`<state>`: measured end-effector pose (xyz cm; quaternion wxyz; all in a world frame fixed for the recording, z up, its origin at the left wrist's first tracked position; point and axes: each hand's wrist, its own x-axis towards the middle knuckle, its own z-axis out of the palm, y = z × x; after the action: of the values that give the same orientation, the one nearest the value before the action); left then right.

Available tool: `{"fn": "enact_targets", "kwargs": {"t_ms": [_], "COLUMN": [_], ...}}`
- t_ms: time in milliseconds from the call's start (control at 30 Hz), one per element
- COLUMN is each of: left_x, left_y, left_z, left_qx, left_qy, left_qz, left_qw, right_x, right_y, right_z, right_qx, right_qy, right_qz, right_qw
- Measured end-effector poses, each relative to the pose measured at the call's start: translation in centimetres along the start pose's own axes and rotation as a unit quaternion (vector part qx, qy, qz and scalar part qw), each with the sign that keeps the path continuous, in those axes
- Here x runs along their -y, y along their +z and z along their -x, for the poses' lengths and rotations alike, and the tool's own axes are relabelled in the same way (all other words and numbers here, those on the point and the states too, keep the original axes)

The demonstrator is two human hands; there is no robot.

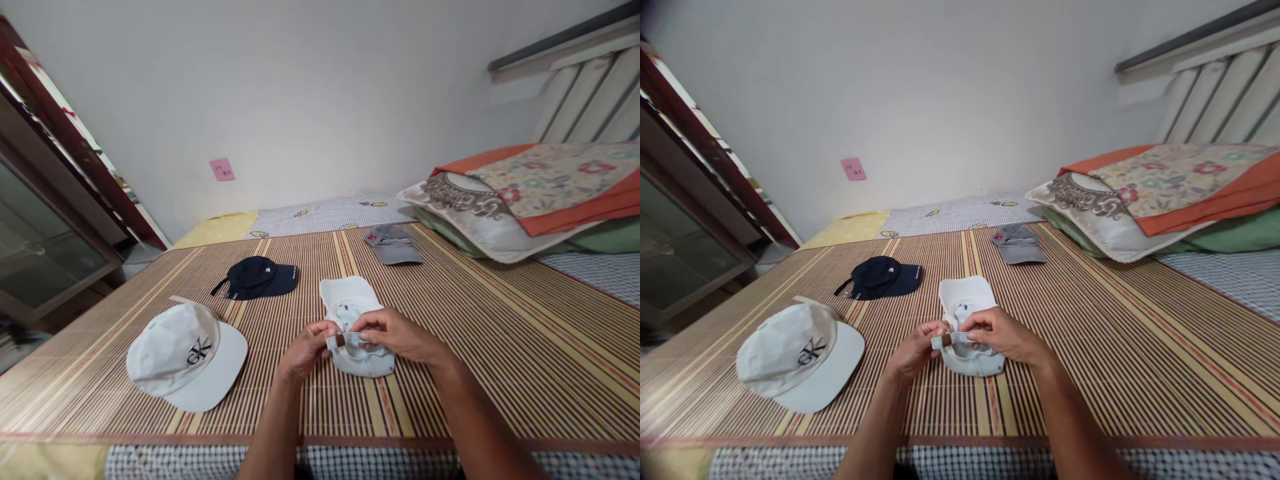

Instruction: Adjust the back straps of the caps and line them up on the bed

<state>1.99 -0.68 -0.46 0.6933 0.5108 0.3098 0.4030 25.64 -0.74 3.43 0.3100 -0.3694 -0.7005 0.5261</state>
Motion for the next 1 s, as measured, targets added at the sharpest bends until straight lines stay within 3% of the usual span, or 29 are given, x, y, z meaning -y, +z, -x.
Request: {"fn": "enact_targets", "kwargs": {"t_ms": [533,800,1000], "left_x": [0.4,-0.2,-0.7], "left_y": [0.3,0.5,0.2], "left_z": [-0.3,-0.3,-0.2], "left_qx": [-0.021,-0.033,-0.051], "left_qy": [-0.03,-0.032,-0.023], "left_qz": [-0.015,-0.01,-0.008], "left_qw": [0.999,0.999,0.998], "right_x": [0.0,-1.1,-1.3], "right_y": [0.6,-1.9,-3.0], "right_z": [-0.3,0.4,1.4], "right_qx": [0.02,-0.099,-0.02], "right_qy": [-0.003,-0.01,0.021], "right_qz": [-0.035,0.011,0.04], "right_qw": [0.999,0.995,0.999]}}
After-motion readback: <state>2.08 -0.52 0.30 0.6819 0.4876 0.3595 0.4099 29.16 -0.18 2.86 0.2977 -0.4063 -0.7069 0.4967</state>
